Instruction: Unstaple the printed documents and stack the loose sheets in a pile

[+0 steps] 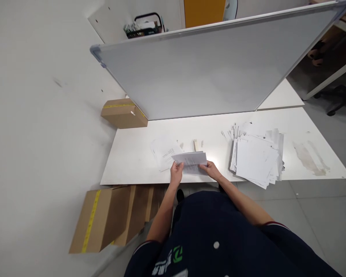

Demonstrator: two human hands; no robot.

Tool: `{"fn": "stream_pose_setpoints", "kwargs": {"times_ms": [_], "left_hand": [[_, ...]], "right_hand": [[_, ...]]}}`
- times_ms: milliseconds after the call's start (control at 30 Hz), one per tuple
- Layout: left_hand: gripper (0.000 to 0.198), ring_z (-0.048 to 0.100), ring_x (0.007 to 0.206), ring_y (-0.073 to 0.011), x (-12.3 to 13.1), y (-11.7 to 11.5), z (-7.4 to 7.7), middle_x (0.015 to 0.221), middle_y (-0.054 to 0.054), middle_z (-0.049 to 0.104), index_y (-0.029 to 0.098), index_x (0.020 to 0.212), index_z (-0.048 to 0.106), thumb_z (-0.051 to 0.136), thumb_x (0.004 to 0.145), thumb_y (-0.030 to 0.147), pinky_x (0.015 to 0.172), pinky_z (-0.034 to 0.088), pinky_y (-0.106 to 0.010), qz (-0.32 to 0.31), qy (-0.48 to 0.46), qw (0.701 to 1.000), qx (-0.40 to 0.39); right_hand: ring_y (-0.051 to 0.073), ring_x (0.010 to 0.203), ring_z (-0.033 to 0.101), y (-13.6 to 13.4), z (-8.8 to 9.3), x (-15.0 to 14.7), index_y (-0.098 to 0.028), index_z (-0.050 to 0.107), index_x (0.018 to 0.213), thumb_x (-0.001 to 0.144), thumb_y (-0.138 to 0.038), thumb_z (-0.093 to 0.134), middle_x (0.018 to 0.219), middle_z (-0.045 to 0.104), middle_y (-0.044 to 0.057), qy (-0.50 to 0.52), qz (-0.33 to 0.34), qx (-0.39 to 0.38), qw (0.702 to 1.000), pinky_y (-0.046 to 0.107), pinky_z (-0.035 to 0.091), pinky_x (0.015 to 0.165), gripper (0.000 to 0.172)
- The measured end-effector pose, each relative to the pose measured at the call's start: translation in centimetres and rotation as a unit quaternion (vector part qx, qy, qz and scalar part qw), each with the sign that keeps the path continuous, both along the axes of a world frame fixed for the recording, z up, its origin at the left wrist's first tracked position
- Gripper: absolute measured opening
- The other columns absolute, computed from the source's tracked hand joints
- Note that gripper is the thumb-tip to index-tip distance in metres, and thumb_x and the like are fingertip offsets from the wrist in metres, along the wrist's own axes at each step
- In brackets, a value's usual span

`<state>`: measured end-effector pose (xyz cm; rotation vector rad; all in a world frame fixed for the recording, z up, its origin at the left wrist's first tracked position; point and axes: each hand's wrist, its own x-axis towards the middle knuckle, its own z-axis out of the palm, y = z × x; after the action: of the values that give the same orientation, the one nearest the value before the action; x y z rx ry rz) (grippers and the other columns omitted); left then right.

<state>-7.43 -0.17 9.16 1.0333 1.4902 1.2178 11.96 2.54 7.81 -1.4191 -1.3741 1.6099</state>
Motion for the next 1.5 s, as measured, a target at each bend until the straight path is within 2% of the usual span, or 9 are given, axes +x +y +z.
{"fn": "stream_pose_setpoints", "kwargs": {"times_ms": [167,300,467,700,867,1033,1200,1333,1500], "left_hand": [[0.029,0.055,0.1,-0.0182,1.5,-0.2,1.6,0.102,-0.008,0.062,0.018,0.097,0.056,0.05,0.078,0.039,0.089,0.041,-0.032,0.018,0.039,0.998,0.055],[0.024,0.053,0.101,-0.0172,1.8,-0.3,0.5,0.101,-0.007,0.06,0.019,0.097,0.054,0.048,0.081,0.035,0.09,0.039,-0.032,-0.02,0.047,0.996,0.067],[0.025,0.055,0.089,-0.0158,2.1,0.0,-0.6,0.091,-0.005,0.06,0.019,0.094,0.055,0.048,0.08,0.038,0.081,0.041,-0.029,-0.025,0.061,0.997,0.035],[0.029,0.054,0.078,-0.0141,2.3,-0.3,-0.4,0.083,-0.003,0.06,0.018,0.1,0.056,0.046,0.081,0.038,0.074,0.041,-0.026,-0.019,0.051,0.998,0.042],[0.024,0.054,0.072,-0.0128,2.1,0.0,-0.3,0.072,-0.001,0.058,0.016,0.084,0.057,0.049,0.08,0.038,0.072,0.042,-0.026,0.033,0.012,0.999,0.041],[0.028,0.056,0.087,-0.0148,0.6,0.5,-0.3,0.091,-0.006,0.06,0.018,0.102,0.049,0.051,0.079,0.033,0.08,0.042,-0.03,0.059,-0.029,0.997,0.048],[0.051,0.048,0.108,-0.0193,-1.1,-0.5,-1.6,0.116,-0.01,0.05,0.02,0.118,0.039,0.058,0.07,0.021,0.093,0.036,-0.037,0.022,0.111,0.993,0.047],[0.049,0.043,0.113,-0.0216,-0.8,-1.6,-3.6,0.119,-0.01,0.047,0.02,0.118,0.043,0.054,0.07,0.016,0.097,0.034,-0.039,-0.074,0.214,0.971,0.081],[0.04,0.05,0.102,-0.0222,0.1,-1.8,-5.7,0.105,-0.009,0.055,0.019,0.105,0.052,0.049,0.066,0.008,0.09,0.039,-0.041,-0.137,0.223,0.96,0.099]], "right_hand": [[0.022,0.091,0.057,0.8,1.2,0.6,-0.018,0.065,0.092,0.073,-0.038,0.054,0.093,0.066,0.005,-0.002,-0.022,0.073,0.997,0.033,0.042,0.082,0.03],[0.02,0.093,0.056,0.8,0.1,1.5,-0.02,0.065,0.09,0.071,-0.037,0.056,0.098,0.064,0.004,-0.012,-0.029,0.099,0.995,0.033,0.041,0.084,0.027],[0.019,0.079,0.059,0.9,-1.4,1.9,-0.017,0.064,0.086,0.072,-0.039,0.053,0.084,0.066,0.005,-0.035,-0.023,0.102,0.994,0.031,0.045,0.072,0.028],[0.018,0.083,0.059,0.6,-1.2,1.9,-0.018,0.064,0.087,0.076,-0.041,0.046,0.089,0.066,0.004,-0.095,-0.001,0.137,0.986,0.029,0.045,0.074,0.031],[0.019,0.08,0.061,0.7,-0.6,2.1,-0.017,0.063,0.092,0.08,-0.037,0.04,0.087,0.067,0.004,-0.182,0.045,0.149,0.971,0.028,0.046,0.068,0.032],[0.017,0.083,0.059,1.7,3.5,2.9,-0.02,0.061,0.096,0.083,-0.027,0.039,0.092,0.066,0.003,-0.3,0.118,0.189,0.927,0.026,0.042,0.071,0.027],[0.021,0.087,0.055,1.9,7.7,2.9,-0.02,0.06,0.092,0.082,-0.018,0.041,0.091,0.062,0.008,-0.433,0.192,0.223,0.852,0.03,0.036,0.073,0.021],[0.022,0.084,0.053,1.3,7.6,1.8,-0.016,0.058,0.087,0.081,-0.01,0.038,0.085,0.061,0.011,-0.51,0.236,0.22,0.797,0.03,0.034,0.067,0.022],[0.022,0.085,0.053,0.5,6.0,0.8,-0.016,0.056,0.089,0.079,-0.004,0.039,0.089,0.06,0.011,-0.558,0.281,0.208,0.753,0.03,0.033,0.065,0.023]]}}
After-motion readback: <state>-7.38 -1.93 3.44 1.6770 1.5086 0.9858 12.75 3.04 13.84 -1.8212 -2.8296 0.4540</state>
